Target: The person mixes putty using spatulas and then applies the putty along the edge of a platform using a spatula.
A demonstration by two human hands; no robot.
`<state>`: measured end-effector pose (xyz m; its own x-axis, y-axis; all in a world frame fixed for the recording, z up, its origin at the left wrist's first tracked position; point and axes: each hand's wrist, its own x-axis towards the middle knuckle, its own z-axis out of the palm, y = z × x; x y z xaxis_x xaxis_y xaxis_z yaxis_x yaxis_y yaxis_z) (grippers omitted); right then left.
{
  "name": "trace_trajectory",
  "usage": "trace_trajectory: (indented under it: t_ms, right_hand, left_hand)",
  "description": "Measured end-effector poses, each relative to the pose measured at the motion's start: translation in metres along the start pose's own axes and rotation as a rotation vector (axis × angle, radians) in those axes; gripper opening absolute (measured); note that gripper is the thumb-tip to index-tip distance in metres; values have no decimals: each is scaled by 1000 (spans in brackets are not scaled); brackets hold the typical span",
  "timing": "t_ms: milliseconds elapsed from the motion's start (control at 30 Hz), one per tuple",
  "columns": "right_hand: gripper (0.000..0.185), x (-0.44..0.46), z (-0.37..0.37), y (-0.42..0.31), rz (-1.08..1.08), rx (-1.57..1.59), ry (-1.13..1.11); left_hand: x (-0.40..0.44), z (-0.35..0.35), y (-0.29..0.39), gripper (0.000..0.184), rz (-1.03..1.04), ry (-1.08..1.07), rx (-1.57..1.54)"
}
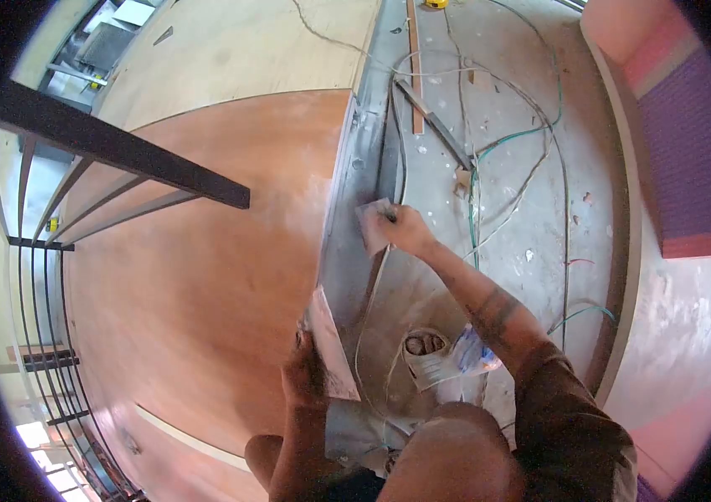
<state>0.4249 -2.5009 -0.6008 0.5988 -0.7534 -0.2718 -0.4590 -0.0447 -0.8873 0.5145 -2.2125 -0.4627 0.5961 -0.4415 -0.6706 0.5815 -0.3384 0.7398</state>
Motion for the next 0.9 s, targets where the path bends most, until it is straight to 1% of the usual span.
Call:
trace_trajectory:
  t_ms: [33, 67, 100, 133, 167, 200, 233, 267, 333, 400, 433, 500, 533, 600, 667, 700, 733, 767, 800, 833, 867, 900]
  right_hand:
    - [38, 19, 2, -4, -42, -116, 8]
    - [38, 37, 3, -4, -40, -108, 4]
    - [40, 56, 5, -6, 0, 25, -29]
    - [42, 76, 7, -8, 39, 157, -64]
    - [40, 99, 5, -8, 59, 124, -33]
    - [39, 122, 0, -8, 74, 87, -3]
    - [38, 142, -5, -7, 84, 129, 19]
    - [38, 161, -11, -6, 94, 171, 42]
    - [37, 194, -23, -1, -43, 294, 176]
    - [34, 203, -48, -25, 6, 286, 177]
    - [33, 245, -50, 9, 36, 203, 167]
    - [32, 246, -56, 8, -19, 242, 159]
    - [32, 239, -53, 10, -13, 241, 155]
    - [33, 215, -47, 15, -5, 531, 179]
    - [36, 157, -45, 2, 119, 733, 138]
    - [36, 123, -41, -13, 204, 723, 109]
    - [37, 89, -33, -21, 293, 712, 79]
    - [46, 64, -23, 4, 115, 230, 14]
    - [53, 34, -4, 2, 307, 465, -13]
    - [72, -19, 0, -37, 339, 657, -113]
    - [70, -57, 1, -70, 437, 563, -172]
    - [72, -79, 22, -41, 393, 466, -228]
  left_hand:
    - [4, -7, -4, 44, 3, 3, 5]
    - [5, -12, -4, 39, 110, 132, 347]
    - [8, -17, -2, 37, 216, 261, 691]
    - [10, -22, 1, 37, 252, 320, 814]
    - [11, -29, 6, 37, 218, 262, 673]
    - [12, -34, 12, 38, 140, 165, 358]
    - [13, -38, 17, 38, 66, 105, 109]
    - [14, -43, 21, 39, 26, 74, -17]
    - [15, -49, 26, 42, -9, 55, -99]
    - [16, -52, 28, 45, -32, 49, -132]
    - [18, -51, 27, 45, -41, 59, -127]
    - [22, -46, 24, 46, -112, -73, -421]
    - [24, -42, 23, 46, -118, -69, -421]
    - [28, -31, 24, 41, -101, -68, -375]
    - [31, -20, 25, 39, -71, -67, -334]
    - [33, -16, 24, 39, -57, -64, -314]
    - [36, -12, 22, 45, -163, -194, -556]
    - [36, -6, 17, 45, -161, -194, -563]
    - [34, -1, 12, 40, -190, -217, -536]
    - [30, -1, 6, 37, -221, -239, -507]
    - [30, -9, -9, 38, -297, -229, -437]
    - [29, -10, -19, 38, -298, -237, -439]
